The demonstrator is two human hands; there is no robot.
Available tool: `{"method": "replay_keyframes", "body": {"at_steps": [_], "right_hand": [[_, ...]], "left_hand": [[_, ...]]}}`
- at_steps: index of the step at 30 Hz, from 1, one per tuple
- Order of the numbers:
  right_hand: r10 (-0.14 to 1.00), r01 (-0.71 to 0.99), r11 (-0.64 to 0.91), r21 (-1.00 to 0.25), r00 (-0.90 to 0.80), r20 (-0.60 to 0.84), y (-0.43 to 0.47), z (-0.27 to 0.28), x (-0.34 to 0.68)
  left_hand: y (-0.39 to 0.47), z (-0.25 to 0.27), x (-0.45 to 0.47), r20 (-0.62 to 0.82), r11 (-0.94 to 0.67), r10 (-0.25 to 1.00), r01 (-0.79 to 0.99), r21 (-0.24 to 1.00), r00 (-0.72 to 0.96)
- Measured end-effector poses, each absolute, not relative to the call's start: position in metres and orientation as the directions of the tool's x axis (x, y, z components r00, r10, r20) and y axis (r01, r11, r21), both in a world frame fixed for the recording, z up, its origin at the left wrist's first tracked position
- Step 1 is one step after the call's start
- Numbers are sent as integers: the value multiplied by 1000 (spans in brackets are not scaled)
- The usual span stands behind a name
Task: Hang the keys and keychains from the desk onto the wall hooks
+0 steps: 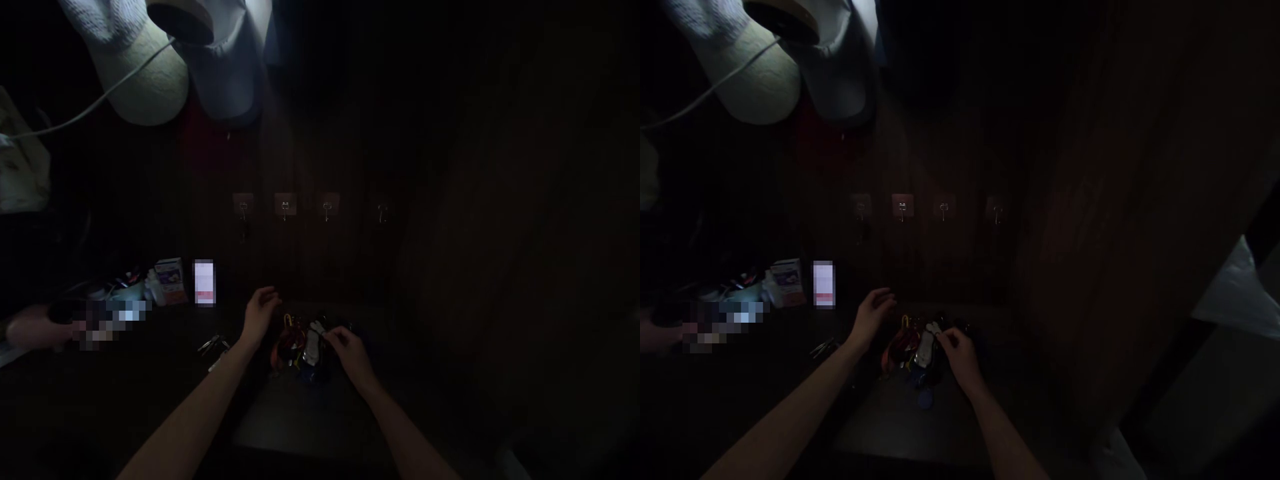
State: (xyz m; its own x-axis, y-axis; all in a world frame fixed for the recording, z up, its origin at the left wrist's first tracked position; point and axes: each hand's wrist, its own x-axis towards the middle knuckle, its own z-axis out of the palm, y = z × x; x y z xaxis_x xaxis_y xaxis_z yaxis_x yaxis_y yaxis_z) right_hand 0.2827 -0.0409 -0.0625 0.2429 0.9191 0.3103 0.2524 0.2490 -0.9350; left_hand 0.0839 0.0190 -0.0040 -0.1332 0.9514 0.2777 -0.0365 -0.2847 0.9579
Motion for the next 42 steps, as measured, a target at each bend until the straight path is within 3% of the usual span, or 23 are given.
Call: {"method": "replay_keyframes", "body": {"at_steps": [4, 8, 10, 13, 25, 35, 39, 42], "right_hand": [[924, 232, 246, -941, 238, 300, -42, -60, 283], [929, 236, 260, -936, 203, 309, -46, -57, 285], [929, 238, 274, -932, 184, 320, -48, -56, 285], [928, 243, 297, -923, 154, 339, -50, -55, 286], [914, 214, 394, -894, 10, 405, -59, -48, 282], [899, 213, 385, -898, 135, 418, -57, -48, 282], [899, 212, 398, -892, 102, 425, -60, -47, 282], [872, 251, 455, -854, 69, 485, -66, -45, 281]], "left_hand": [[-12, -18, 104, 406, -416, 909, 224, 881, 93], [-39, -29, 119, 531, -610, 788, 508, 608, 311], [-45, -35, 124, 578, -656, 738, 570, 494, 349], [-49, -43, 128, 618, -689, 693, 593, 417, 371], [-55, -51, 135, 671, -694, 666, 600, 397, 327], [-54, -51, 134, 701, -799, 565, 499, 336, 435], [-56, -54, 132, 698, -814, 568, 422, 399, 436], [-57, -55, 131, 663, -755, 653, 388, 529, 366]]}}
